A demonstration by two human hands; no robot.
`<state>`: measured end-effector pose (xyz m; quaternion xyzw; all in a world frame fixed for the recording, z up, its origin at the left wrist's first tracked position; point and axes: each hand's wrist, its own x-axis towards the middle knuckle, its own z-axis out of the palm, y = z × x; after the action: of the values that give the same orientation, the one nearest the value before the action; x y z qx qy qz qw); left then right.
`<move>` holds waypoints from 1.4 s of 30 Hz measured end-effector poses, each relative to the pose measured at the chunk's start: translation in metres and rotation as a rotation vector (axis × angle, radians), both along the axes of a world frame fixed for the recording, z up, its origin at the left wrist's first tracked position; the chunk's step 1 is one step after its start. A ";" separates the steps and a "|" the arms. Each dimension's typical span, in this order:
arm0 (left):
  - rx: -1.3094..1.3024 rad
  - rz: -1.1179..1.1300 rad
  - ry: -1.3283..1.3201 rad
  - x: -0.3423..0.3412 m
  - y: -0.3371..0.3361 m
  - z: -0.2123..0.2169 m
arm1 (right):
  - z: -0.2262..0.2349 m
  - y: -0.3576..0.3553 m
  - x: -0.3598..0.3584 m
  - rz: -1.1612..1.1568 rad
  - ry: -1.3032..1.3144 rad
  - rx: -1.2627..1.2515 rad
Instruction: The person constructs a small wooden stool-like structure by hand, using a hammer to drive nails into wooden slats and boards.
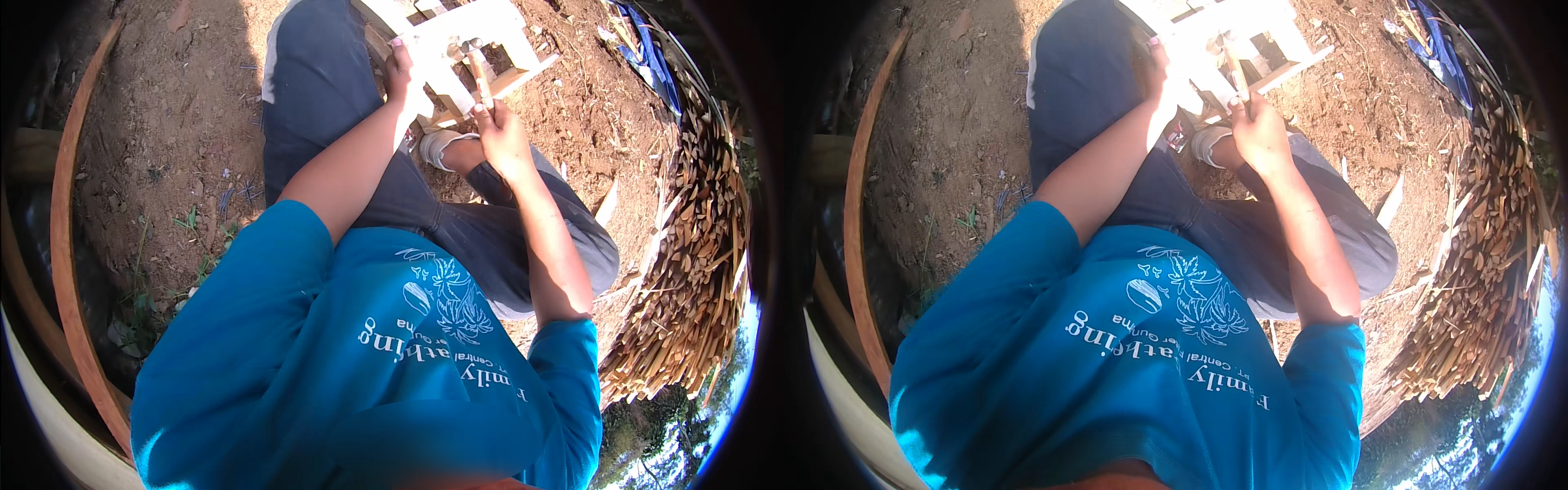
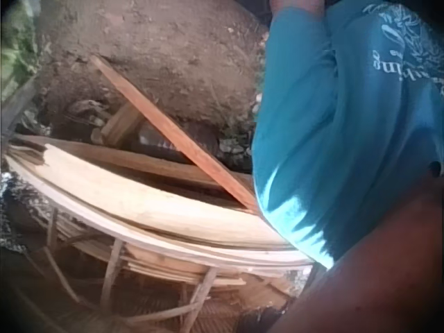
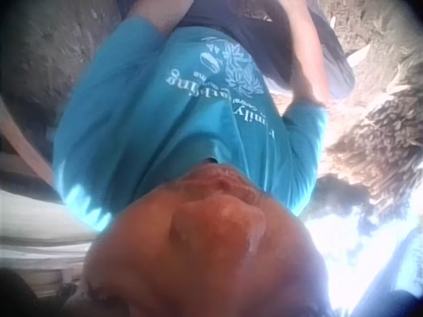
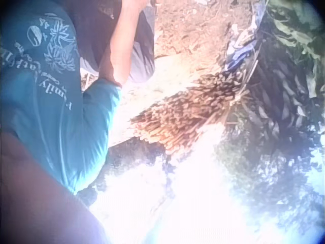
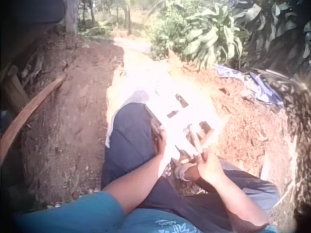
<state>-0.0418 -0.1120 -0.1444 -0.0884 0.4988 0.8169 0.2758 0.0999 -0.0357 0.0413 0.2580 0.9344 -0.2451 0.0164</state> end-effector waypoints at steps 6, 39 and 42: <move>0.098 -0.038 -0.025 -0.009 -0.001 0.000 | 0.068 -0.034 -0.040 -0.314 0.712 -0.292; 0.205 -0.035 0.002 -0.008 -0.004 0.021 | 0.025 -0.002 -0.030 -0.053 0.114 -0.093; 0.198 -0.036 -0.058 -0.015 -0.009 0.008 | 0.079 -0.017 -0.046 -0.282 0.412 -0.220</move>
<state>-0.0566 -0.1209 -0.1364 -0.0756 0.4090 0.8541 0.3122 0.0534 -0.0522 0.1203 0.3269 0.8406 -0.3925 -0.1803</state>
